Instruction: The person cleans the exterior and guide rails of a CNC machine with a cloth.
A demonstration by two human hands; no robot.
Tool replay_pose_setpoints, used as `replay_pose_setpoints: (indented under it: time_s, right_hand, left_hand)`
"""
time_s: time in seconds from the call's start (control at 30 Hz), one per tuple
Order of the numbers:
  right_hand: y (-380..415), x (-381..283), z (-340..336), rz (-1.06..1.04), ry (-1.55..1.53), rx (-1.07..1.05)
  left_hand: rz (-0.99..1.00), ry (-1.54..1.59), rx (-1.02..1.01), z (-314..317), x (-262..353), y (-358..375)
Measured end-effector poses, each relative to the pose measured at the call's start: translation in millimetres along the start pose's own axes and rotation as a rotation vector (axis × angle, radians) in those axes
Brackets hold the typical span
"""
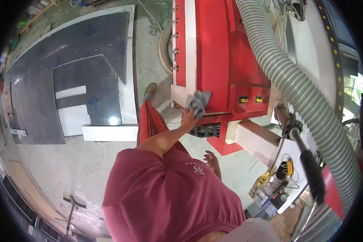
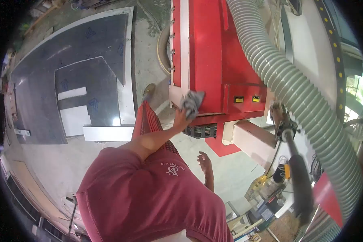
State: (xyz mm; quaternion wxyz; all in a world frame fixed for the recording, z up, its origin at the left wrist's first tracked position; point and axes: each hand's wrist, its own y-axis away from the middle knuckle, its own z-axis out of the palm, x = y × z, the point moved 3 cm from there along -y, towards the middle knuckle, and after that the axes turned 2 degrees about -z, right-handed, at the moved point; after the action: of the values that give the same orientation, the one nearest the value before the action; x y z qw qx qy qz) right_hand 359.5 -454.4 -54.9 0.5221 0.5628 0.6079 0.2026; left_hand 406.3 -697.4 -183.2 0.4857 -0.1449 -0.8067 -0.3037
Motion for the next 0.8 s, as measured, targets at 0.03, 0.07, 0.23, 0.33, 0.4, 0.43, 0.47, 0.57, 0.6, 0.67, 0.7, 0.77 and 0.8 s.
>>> replay_pose_setpoints:
  time_s: [0.03,0.07,0.23,0.33,0.4,0.43,0.47,0.57,0.6,0.67,0.7,0.77,0.8]
  right_hand:
    - [1,9,-2,-0.016,-0.001,0.013]
    - [10,10,-4,-0.097,0.022,0.026]
    - [23,80,-3,-0.181,0.119,-0.066]
    - [34,110,4,-0.222,-0.321,-0.035]
    - [42,107,13,-0.074,-0.799,0.015]
    - [39,112,15,-0.096,-1.082,-0.050]
    - [32,114,16,-0.143,-1.262,-0.132]
    - [29,104,17,-0.604,-1.189,-0.294]
    - [35,98,16,-0.790,-1.131,-0.312]
    - [52,75,14,-0.992,-1.109,-0.315]
    - [55,64,14,-0.849,-1.224,-0.326]
    - [76,31,15,-0.645,-1.296,-0.269]
    - [74,30,19,-0.651,-1.339,-0.255]
  left_hand:
    - [0.005,-0.002,0.011,2,-3,10]
    - [-0.092,0.017,-0.071,8,-6,21]
    - [-0.334,-0.014,-0.185,-1,24,35]
    - [-0.487,0.514,-0.528,10,38,66]
    - [-0.473,0.784,-0.890,17,57,115]
    - [-0.489,0.821,-1.030,27,62,141]
    - [-0.540,0.781,-1.102,36,65,166]
    - [-0.513,0.725,-1.202,38,73,218]
    - [-0.446,0.750,-1.229,37,79,225]
    - [-0.315,0.517,-1.128,23,85,221]
    - [-0.188,0.320,-1.011,12,91,216]
    - [-0.184,0.501,-1.105,-6,113,218]
    - [-0.191,0.719,-1.188,-12,123,219]
